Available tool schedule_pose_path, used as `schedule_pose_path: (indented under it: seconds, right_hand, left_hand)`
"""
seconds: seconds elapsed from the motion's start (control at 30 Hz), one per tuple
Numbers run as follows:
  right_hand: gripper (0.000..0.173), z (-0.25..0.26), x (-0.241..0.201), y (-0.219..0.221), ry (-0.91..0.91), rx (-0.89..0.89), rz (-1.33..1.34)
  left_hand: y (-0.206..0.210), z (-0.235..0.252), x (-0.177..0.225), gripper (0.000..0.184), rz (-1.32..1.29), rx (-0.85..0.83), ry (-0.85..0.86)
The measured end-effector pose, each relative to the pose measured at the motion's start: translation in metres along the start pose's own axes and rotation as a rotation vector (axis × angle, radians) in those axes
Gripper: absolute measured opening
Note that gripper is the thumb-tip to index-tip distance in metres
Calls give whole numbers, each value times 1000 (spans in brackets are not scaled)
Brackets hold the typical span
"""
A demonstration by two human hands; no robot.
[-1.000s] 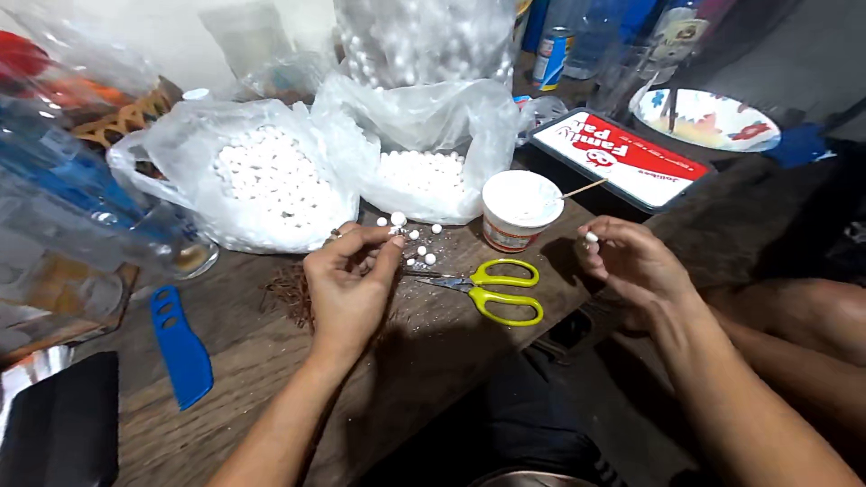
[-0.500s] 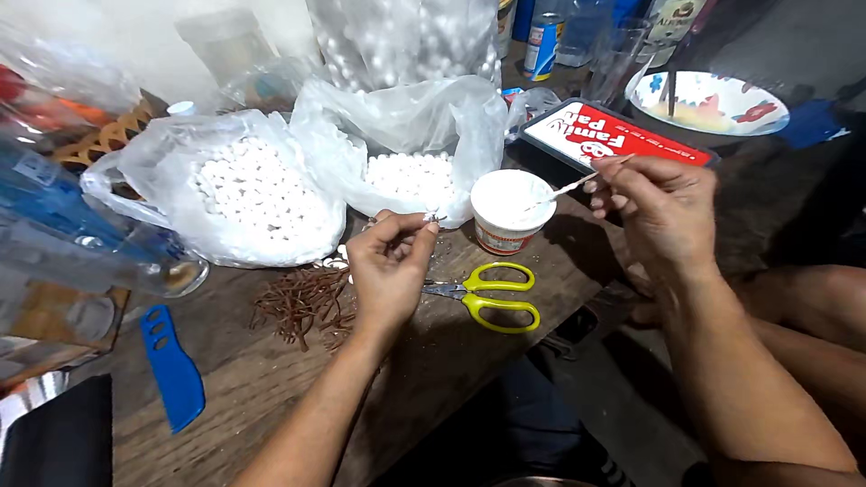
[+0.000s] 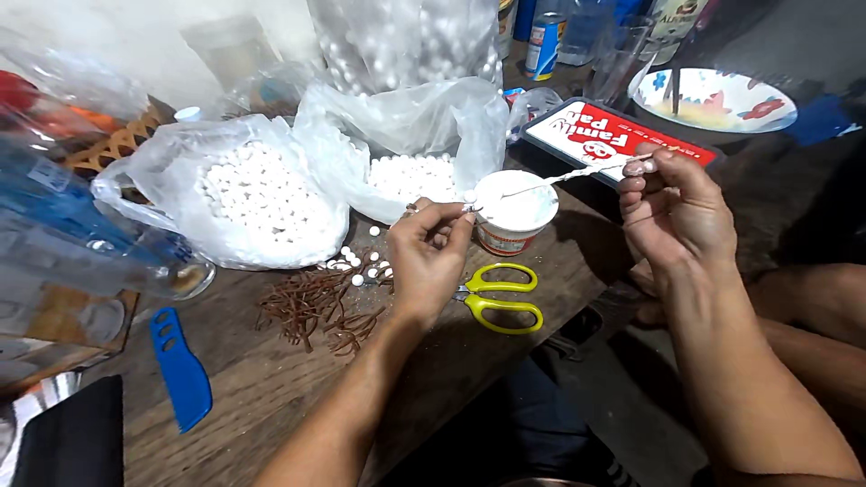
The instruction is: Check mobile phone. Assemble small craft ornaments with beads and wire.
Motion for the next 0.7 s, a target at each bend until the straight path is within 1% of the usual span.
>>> schedule_pose_path:
  seconds: [0.2, 0.57, 0.7]
  right_hand:
    - [35, -1, 4, 3, 28, -36, -3]
    - [32, -2, 8, 3, 15, 21, -29]
    - [35, -4, 7, 2, 14, -10, -46]
  left_hand:
    - [3, 1, 3, 4, -1, -13, 19]
    - [5, 2, 2, 4, 21, -8, 63]
    - [6, 2, 2, 5, 28, -10, 55]
Point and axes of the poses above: each hand's wrist, its own z-axis towards the middle knuckle, its own y-axis out of the palm, x = y × z, the point moved 1 cm from there along z, towards the middle knuckle, and after that the axes turned 15 degrees about z, right-handed, at the moved point
